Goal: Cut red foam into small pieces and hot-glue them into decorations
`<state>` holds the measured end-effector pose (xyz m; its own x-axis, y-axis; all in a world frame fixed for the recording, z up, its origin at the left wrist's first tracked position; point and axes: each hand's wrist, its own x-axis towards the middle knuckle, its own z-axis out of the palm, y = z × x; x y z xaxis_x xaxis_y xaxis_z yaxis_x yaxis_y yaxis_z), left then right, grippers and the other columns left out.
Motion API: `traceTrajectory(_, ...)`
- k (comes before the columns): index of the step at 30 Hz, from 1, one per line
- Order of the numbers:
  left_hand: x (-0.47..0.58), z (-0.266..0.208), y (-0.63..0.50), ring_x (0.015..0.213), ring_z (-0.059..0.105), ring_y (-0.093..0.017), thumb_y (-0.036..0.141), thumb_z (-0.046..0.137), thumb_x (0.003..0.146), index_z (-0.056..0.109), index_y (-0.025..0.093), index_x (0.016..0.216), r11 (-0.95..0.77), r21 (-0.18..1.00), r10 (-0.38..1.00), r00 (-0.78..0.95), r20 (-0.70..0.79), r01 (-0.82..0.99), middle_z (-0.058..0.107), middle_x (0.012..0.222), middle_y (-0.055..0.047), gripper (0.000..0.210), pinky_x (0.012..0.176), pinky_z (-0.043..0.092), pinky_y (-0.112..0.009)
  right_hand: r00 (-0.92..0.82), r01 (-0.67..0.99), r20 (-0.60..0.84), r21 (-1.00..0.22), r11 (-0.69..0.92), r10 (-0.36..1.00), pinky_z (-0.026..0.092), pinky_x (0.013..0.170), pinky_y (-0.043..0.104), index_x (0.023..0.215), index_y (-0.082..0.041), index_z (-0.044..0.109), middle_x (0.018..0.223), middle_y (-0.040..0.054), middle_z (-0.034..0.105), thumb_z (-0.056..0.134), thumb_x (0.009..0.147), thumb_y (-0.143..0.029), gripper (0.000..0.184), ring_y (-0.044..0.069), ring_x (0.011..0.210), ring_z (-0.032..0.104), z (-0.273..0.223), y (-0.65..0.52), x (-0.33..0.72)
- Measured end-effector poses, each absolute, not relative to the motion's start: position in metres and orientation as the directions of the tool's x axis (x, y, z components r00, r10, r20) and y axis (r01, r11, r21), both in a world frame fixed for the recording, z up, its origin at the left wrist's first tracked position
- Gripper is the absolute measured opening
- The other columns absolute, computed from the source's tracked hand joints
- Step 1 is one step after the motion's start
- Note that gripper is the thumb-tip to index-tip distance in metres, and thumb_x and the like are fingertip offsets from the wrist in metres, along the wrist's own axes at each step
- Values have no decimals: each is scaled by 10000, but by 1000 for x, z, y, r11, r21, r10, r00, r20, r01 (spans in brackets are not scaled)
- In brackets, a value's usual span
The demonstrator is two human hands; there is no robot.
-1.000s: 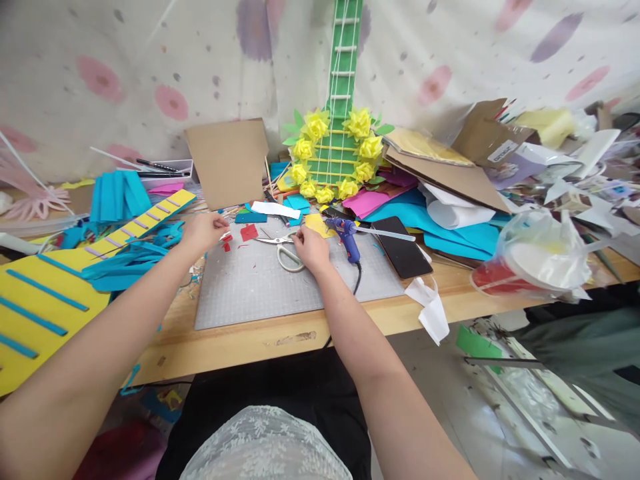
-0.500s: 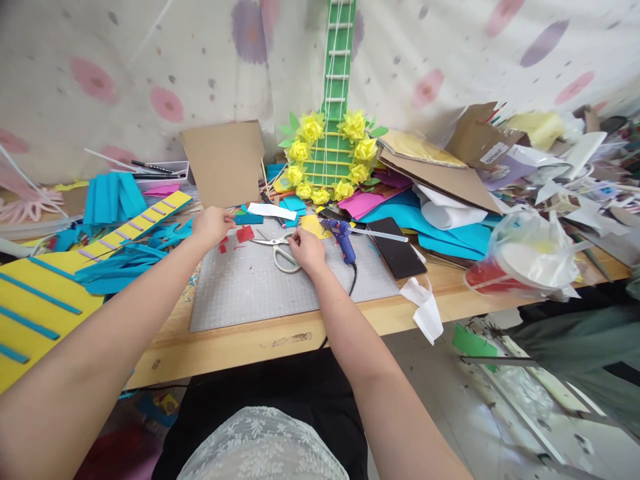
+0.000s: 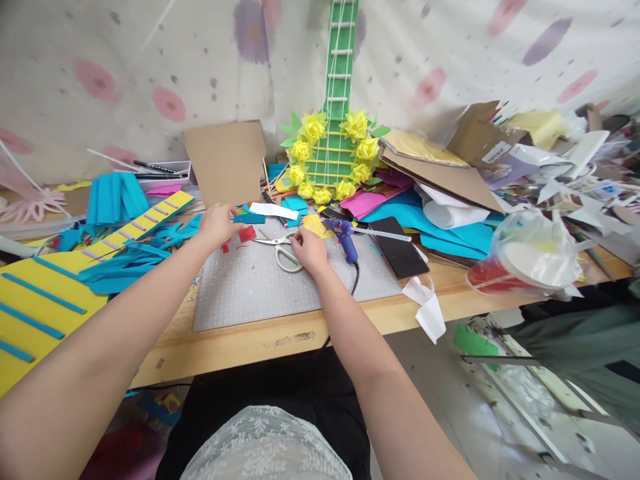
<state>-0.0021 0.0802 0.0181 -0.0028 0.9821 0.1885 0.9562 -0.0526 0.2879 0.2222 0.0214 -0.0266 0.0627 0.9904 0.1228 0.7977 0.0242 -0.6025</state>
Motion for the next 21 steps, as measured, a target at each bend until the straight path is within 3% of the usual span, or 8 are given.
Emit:
traceTrajectory(7,4,14,77,844,587,-266,256,606,710,697,191,701,-59,328,995,30,93,943,636,865,-116,112,747,429,-343,51,794,146,-606,49,988,306,587,253,771,-208,591,760,6,637,511,797,-345,161,149,712,535,-29,22,223)
traceTrajectory(12,-3,13,77,864,579,-273,334,534,773,701,174,769,-54,336,991,9,135,940,633,874,-135,231,740,420,-355,59,792,144,-610,41,988,293,579,250,767,-208,589,750,8,631,508,793,-360,174,148,704,527,-30,23,223)
traceTrajectory(15,-6,9,78,870,577,-282,404,617,708,713,195,789,-110,304,992,87,87,946,646,889,-124,244,726,420,-351,72,789,146,-614,33,987,295,584,249,766,-206,590,750,11,631,512,790,-352,167,149,714,530,-30,23,222)
traceTrajectory(18,-4,6,79,845,580,-259,318,631,702,715,216,772,-92,306,995,77,60,948,657,878,-94,150,713,414,-331,74,788,151,-615,35,986,295,585,248,756,-208,585,738,3,627,512,790,-350,163,148,716,530,-30,24,222)
traceTrajectory(21,-1,9,76,818,572,-241,290,574,749,701,205,771,0,377,993,-43,106,926,640,845,-88,155,704,408,-330,76,787,157,-616,37,985,305,593,248,754,-208,584,730,1,624,514,790,-350,163,149,718,531,-30,23,221)
